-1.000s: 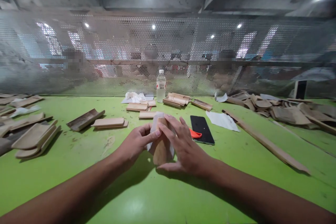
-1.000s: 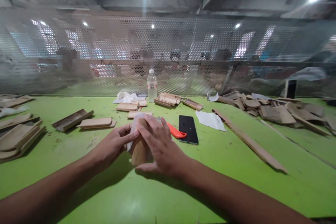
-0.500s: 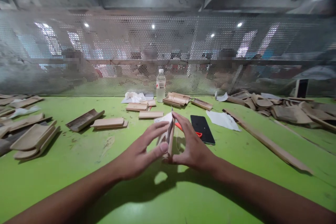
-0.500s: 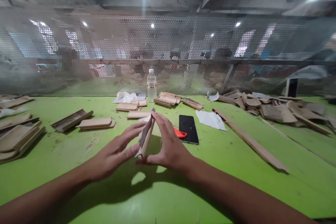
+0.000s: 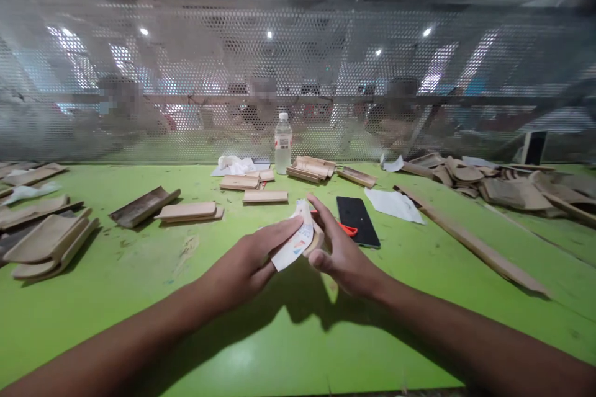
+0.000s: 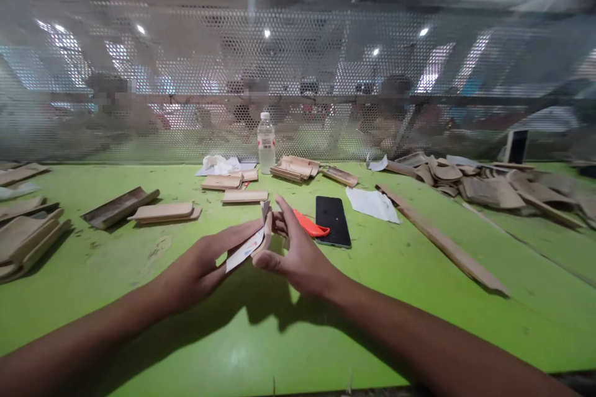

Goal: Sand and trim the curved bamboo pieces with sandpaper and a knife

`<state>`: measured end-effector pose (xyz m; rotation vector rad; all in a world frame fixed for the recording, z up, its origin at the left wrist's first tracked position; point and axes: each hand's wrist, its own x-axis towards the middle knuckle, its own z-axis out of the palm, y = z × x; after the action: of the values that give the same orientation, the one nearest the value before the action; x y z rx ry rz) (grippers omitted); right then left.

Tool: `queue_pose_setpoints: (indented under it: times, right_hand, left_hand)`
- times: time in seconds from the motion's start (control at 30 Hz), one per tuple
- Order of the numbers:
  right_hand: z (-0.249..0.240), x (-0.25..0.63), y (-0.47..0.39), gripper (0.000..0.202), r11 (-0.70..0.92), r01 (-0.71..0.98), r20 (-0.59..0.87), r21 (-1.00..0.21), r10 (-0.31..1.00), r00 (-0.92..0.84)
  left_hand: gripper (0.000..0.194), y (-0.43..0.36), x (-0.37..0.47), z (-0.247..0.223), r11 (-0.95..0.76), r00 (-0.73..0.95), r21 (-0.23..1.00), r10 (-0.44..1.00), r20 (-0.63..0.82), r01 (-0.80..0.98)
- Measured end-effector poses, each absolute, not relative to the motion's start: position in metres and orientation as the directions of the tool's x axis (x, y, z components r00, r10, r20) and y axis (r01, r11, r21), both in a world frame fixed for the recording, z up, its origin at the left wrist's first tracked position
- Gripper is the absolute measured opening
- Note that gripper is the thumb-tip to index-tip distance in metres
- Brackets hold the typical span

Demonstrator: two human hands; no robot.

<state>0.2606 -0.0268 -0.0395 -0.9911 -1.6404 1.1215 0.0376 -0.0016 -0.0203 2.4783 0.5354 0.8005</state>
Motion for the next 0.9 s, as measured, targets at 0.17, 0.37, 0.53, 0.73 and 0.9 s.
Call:
queue_pose_setpoints:
  times: [0.17,0.37,0.53,0.73,0.9]
  right_hand:
    - [-0.041,0.261,-0.026,0.125,0.305,0.041,0.27,-0.951,0.89,-0.368]
    - [-0.041,0.264,-0.024,0.13,0.261,0.091,0.212,-0.961,0.907,-0.365]
    - [-0.045,0.265,-0.02,0.127,0.269,0.186,0.222,-0.945,0.945,-0.239]
    - [-0.046,0.267,-0.019,0.117,0.271,0.258,0.218,-0.927,0.952,-0.215]
    - [-0.037,0.269,-0.019,0.117,0.243,0.37,0.201,-0.897,0.968,-0.15]
  left_hand:
    - [0.046,0.002,0.034,-0.022,-0.818,0.65,0.505,0.545,0.53,0.274]
    - [0.044,-0.005,0.036,-0.012,-0.733,0.653,0.635,0.609,0.451,0.244]
    - [0.043,-0.015,0.042,-0.006,-0.547,0.698,0.818,0.656,0.287,0.178]
    - [0.026,-0.007,0.039,-0.013,-0.681,0.759,0.69,0.578,0.301,0.245]
    - [0.021,-0.006,0.037,-0.008,-0.547,0.69,0.791,0.685,0.234,0.275]
